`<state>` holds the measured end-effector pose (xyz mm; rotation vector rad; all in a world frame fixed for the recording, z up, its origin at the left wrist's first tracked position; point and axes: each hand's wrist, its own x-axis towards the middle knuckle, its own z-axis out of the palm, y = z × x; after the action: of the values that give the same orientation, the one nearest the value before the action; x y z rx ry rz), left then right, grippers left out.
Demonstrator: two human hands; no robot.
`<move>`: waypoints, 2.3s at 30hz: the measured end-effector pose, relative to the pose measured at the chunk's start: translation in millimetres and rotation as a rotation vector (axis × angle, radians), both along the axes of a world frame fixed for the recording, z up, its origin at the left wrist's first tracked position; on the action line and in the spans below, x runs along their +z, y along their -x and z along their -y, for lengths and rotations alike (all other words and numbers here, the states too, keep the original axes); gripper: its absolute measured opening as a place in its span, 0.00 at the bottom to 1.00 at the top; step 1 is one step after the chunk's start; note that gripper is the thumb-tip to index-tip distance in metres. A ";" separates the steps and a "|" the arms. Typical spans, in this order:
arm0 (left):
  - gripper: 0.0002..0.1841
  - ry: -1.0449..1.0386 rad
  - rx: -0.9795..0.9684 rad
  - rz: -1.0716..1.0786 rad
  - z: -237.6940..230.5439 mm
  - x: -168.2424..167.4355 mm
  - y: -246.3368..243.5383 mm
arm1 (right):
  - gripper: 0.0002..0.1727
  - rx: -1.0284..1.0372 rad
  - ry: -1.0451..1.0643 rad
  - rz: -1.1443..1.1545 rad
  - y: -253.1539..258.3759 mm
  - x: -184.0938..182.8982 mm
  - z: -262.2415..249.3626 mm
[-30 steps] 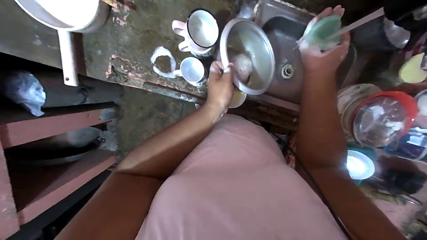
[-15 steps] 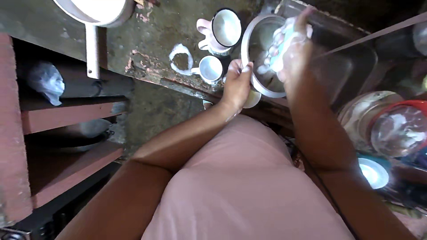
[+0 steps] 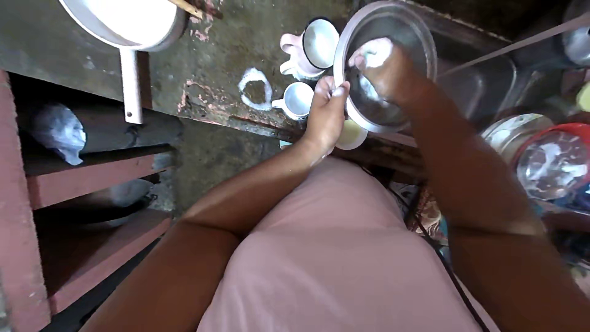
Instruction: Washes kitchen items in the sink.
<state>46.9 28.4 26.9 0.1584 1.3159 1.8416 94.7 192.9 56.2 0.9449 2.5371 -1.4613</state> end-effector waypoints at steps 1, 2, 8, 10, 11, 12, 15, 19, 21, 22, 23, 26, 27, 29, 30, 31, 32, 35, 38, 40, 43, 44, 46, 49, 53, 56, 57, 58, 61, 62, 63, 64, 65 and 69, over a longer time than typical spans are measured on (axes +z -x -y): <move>0.08 -0.015 -0.001 0.002 0.7 -1.0 0.7 | 0.18 -0.038 -0.009 0.026 0.1 3.9 1.4; 0.08 -0.028 -0.002 0.000 1.3 -2.0 1.4 | 0.21 -0.070 -0.043 0.042 1.1 7.0 3.4; 0.06 -0.048 0.035 0.000 2.6 -4.7 0.1 | 0.16 0.170 -0.098 -0.048 -8.2 20.3 -4.6; 0.07 -0.038 0.054 0.002 3.4 -6.7 -1.6 | 0.22 0.142 0.109 -0.043 -14.1 28.3 -5.1; 0.07 -0.030 0.064 -0.001 3.5 -7.1 -2.6 | 0.23 0.077 0.235 -0.084 -19.7 31.6 -3.7; 0.08 -0.026 0.076 -0.002 3.7 -6.9 -3.7 | 0.23 0.005 0.363 -0.163 -26.8 35.8 -3.5; 0.11 0.021 0.131 -0.030 4.8 -5.2 -8.0 | 0.22 -0.211 0.615 -0.445 -60.9 51.3 -13.4; 0.12 0.060 0.202 -0.094 7.9 -5.3 -12.7 | 0.23 -0.628 0.875 -0.666 -113.7 39.1 -41.8; 0.12 0.079 0.217 -0.107 10.3 -5.3 -15.0 | 0.18 -0.927 1.035 -0.825 -128.0 14.9 -60.3; 0.12 0.092 0.219 -0.114 11.1 -5.2 -16.4 | 0.19 -1.018 1.125 -0.946 -133.3 0.6 -71.7; 0.12 0.112 0.214 -0.118 11.8 -4.5 -18.0 | 0.22 -1.067 1.203 -1.050 -137.3 -11.2 -82.8; 0.12 0.131 0.204 -0.105 11.1 -3.0 -22.6 | 0.38 -1.012 1.331 -1.196 -134.5 -22.5 -104.7; 0.12 0.130 0.205 -0.103 11.2 -3.6 -24.6 | 0.42 -0.977 1.372 -1.211 -129.8 -19.5 -104.2; 0.12 0.123 0.211 -0.098 10.4 -6.0 -27.2 | 0.43 -0.943 1.434 -1.203 -116.3 -9.6 -94.7; 0.12 0.112 0.211 -0.093 9.9 -7.0 -28.1 | 0.41 -0.909 1.429 -1.166 -109.5 -6.2 -89.6; 0.12 0.104 0.208 -0.086 9.3 -7.3 -28.3 | 0.41 -0.877 1.390 -1.109 -102.6 -1.9 -83.2; 0.12 0.099 0.205 -0.081 8.4 -7.0 -28.7 | 0.41 -0.852 1.320 -1.038 -95.3 3.6 -76.0; 0.12 0.091 0.196 -0.076 6.2 -5.3 -29.8 | 0.34 -0.690 0.933 -0.781 -75.5 20.7 -48.1; 0.12 0.086 0.187 -0.100 3.7 -1.7 -28.7 | 0.23 -0.482 0.469 -0.531 -61.8 33.0 -22.6; 0.12 0.056 0.180 -0.110 2.9 0.8 -27.5 | 0.18 -0.446 0.236 -0.414 -50.9 35.0 -11.2; 0.11 0.022 0.166 -0.120 1.4 4.1 -24.0 | 0.17 -0.341 -0.057 -0.307 -37.6 26.6 -6.3; 0.11 0.022 0.159 -0.124 0.9 5.5 -22.3 | 0.18 -0.320 -0.119 -0.278 -32.9 23.2 -5.2; 0.10 0.019 0.149 -0.126 0.5 8.4 -18.5 | 0.23 -0.269 -0.145 -0.245 -25.0 20.8 -0.8; 0.10 0.000 0.143 -0.126 0.1 10.6 -12.7 | 0.26 -0.259 -0.176 -0.212 -21.8 25.5 7.7; 0.10 0.004 0.116 -0.159 -0.7 13.5 -5.2 | 0.18 -0.387 -0.328 -0.374 -17.6 44.7 25.5; 0.11 0.000 0.122 -0.185 -2.4 14.9 -3.4 | 0.24 -0.159 -0.417 -0.021 -15.9 42.4 33.9; 0.10 -0.004 0.125 -0.190 -2.9 15.9 -3.3 | 0.23 -0.016 -0.376 0.157 -18.0 39.3 35.2; 0.10 -0.003 0.124 -0.198 -4.1 16.9 -2.7 | 0.21 0.082 -0.312 0.274 -20.7 37.3 34.5; 0.10 0.013 0.111 -0.203 -5.1 16.5 0.6 | 0.18 0.277 -0.262 -0.017 -41.7 34.4 15.6; 0.10 0.013 0.114 -0.192 -5.1 15.2 1.4 | 0.19 0.227 -0.170 -0.172 -48.1 39.9 7.5; 0.11 0.011 0.116 -0.174 -5.4 14.0 2.0 | 0.20 0.110 -0.010 -0.302 -55.4 48.9 1.2; 0.11 0.009 0.119 -0.154 -6.3 13.2 2.8 | 0.20 -0.028 0.166 -0.435 -63.8 58.6 -3.4; 0.12 0.008 0.123 -0.133 -7.2 12.8 4.1 | 0.21 -0.108 0.316 -0.555 -75.1 69.4 -8.4; 0.16 0.054 0.156 -0.095 -11.4 19.3 19.3 | 0.18 -0.142 0.596 -0.858 -144.0 83.2 -43.5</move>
<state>27.6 39.8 46.2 0.1184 1.4785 1.9464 238.6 236.4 139.4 0.4444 2.1532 -2.9207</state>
